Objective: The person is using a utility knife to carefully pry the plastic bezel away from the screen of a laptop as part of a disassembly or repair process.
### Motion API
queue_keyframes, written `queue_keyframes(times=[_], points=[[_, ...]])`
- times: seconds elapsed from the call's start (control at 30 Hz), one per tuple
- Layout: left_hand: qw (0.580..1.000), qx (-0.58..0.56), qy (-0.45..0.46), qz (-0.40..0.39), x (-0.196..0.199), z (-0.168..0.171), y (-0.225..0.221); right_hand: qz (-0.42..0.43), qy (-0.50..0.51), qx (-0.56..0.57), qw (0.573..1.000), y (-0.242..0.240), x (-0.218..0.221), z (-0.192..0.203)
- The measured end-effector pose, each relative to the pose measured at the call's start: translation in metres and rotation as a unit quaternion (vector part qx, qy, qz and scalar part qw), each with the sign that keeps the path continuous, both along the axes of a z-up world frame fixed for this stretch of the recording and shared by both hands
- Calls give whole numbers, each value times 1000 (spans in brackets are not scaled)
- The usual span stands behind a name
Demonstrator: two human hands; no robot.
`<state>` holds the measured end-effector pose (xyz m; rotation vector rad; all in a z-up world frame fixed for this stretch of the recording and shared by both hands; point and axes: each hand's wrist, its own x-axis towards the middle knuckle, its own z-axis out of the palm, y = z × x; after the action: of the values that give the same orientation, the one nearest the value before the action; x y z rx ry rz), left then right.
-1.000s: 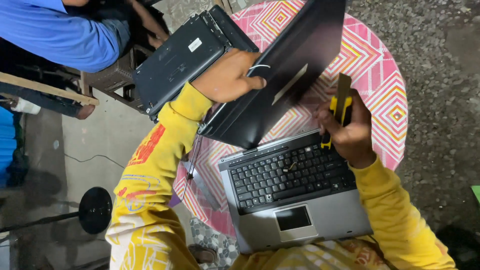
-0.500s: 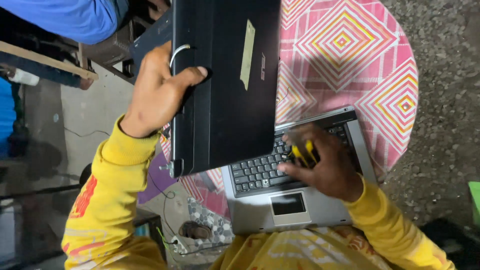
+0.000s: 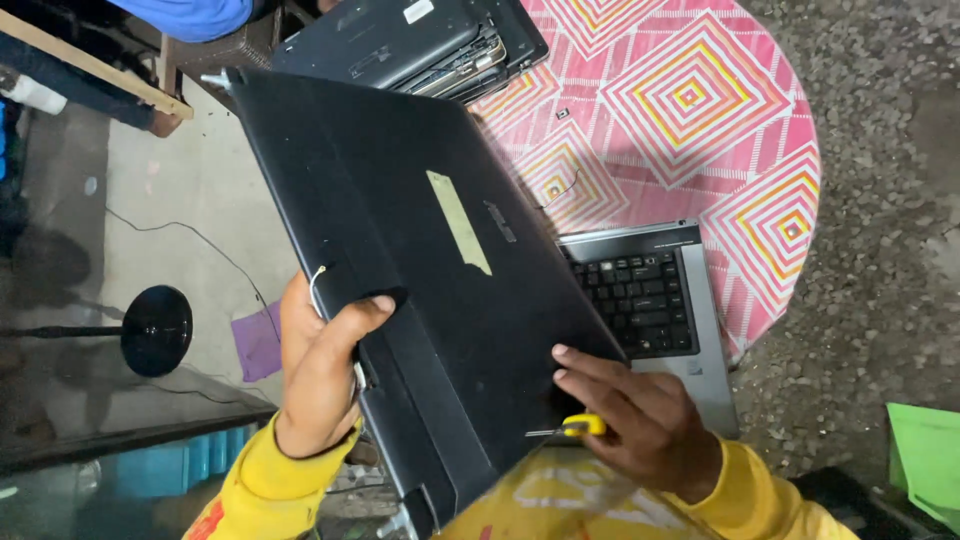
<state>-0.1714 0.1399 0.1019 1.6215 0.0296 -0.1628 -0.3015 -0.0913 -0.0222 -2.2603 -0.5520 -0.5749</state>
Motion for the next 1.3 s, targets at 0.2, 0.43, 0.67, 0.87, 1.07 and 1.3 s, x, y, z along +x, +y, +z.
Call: queue_keyframes(times=[0.2,0.43,0.67,0.87,1.07,1.3], points=[[993,103,-16,48,-23,20,-1,48,-15,-41,998,19,-4,22],[998,51,11,41,-7,21,-35,96,118,171,973,7,-7,-3],[992,90,88,14,13,19,-72,19,169,214,962,-18,-11,-12],[961,254,47,-96,36,-5,-86,-68,361,333,868,-42,-15,-50],[856,419,-218,-210,50,-66,-83,-8,451,483,750,-74,-45,-111],[851,262,-186,-415,70,-113,-88,-51,510,506,694,-92,-45,-129]])
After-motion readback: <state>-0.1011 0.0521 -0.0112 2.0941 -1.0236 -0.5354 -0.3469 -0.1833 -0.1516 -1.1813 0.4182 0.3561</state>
